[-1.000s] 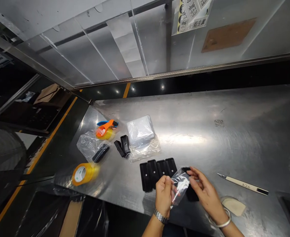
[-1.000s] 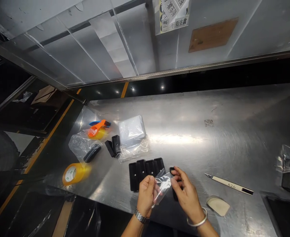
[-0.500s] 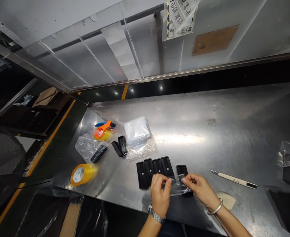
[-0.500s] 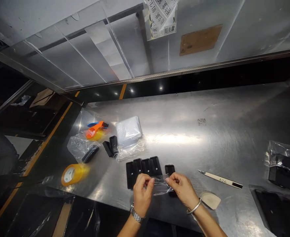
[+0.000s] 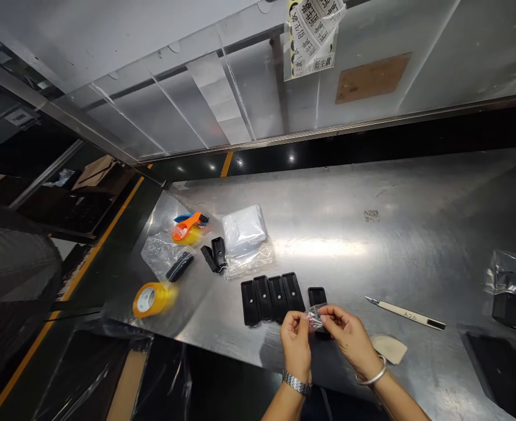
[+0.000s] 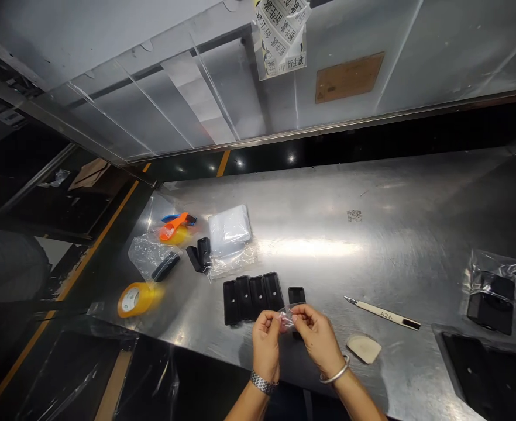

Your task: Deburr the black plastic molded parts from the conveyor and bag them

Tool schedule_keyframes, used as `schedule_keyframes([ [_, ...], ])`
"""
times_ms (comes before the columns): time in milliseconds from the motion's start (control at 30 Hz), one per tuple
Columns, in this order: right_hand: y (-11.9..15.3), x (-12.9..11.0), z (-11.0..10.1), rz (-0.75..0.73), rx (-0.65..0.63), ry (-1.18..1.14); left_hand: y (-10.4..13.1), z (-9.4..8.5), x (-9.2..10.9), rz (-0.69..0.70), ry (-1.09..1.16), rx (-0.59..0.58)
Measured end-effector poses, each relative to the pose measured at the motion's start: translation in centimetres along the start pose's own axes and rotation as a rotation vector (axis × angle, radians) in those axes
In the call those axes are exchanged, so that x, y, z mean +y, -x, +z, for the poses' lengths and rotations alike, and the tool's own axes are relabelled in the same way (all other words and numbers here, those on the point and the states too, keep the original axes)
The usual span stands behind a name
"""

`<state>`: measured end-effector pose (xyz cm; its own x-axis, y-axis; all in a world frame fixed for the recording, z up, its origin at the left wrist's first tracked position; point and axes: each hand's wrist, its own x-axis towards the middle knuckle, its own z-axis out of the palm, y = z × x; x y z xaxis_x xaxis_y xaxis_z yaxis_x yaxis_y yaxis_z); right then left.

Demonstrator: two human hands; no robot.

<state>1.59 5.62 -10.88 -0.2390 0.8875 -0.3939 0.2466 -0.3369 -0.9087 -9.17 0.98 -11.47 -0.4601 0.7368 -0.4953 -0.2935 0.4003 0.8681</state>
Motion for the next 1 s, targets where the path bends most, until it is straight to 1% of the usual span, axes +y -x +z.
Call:
schedule_keyframes([
  [67,0.2,0.1,-0.2,-0.068,0.032,0.098,0.5,0.4,-0.5,0.023,-0.028,0.066],
  [133,0.5,-0.1,-0.3,-0.157,0.036,0.197,0.9,0.9,-0.8,0.059,-0.067,0.094],
  [200,0.7,-0.3,-0.3,-0.255,0.01,0.283,1.1,1.1,-1.0,0.104,-0.12,0.103],
  [300,0.7,-0.4,-0.1,-0.383,-0.043,0.384,0.6,0.9,-1.1,0.176,-0.243,0.089],
  [367,0.5,-0.1,0.1,-0.436,-0.033,0.444,0.1,0.4,-1.1,0.242,-0.356,0.082],
  [467,-0.1,0.7,0.5,-0.472,0.062,0.538,-0.7,-0.4,-0.8,0.387,-0.535,0.121],
  [533,-0.6,1.0,1.1,-0.498,0.103,0.588,-1.3,-0.9,-0.6,0.505,-0.642,0.144],
  [600,-1.2,1.2,1.9,-0.536,0.1,0.622,-2.0,-1.5,-0.4,0.632,-0.739,0.109],
  [667,-1.9,1.3,2.6,-0.572,0.092,0.643,-3.1,-2.0,-0.3,0.757,-0.825,0.03],
  [767,-2.9,1.7,3.4,-0.599,0.11,0.653,-5.1,-2.6,-0.4,0.916,-0.921,-0.062],
  [867,-3.2,2.9,3.2,-0.582,0.172,0.649,-7.1,-2.7,-0.7,1.011,-0.981,-0.085],
  [933,-2.6,4.4,2.6,-0.52,0.273,0.654,-8.1,-2.5,-0.9,1.034,-1.004,-0.067],
  [1000,-1.5,6.4,2.1,-0.42,0.402,0.676,-8.9,-2.1,-1.0,1.032,-1.019,-0.031],
])
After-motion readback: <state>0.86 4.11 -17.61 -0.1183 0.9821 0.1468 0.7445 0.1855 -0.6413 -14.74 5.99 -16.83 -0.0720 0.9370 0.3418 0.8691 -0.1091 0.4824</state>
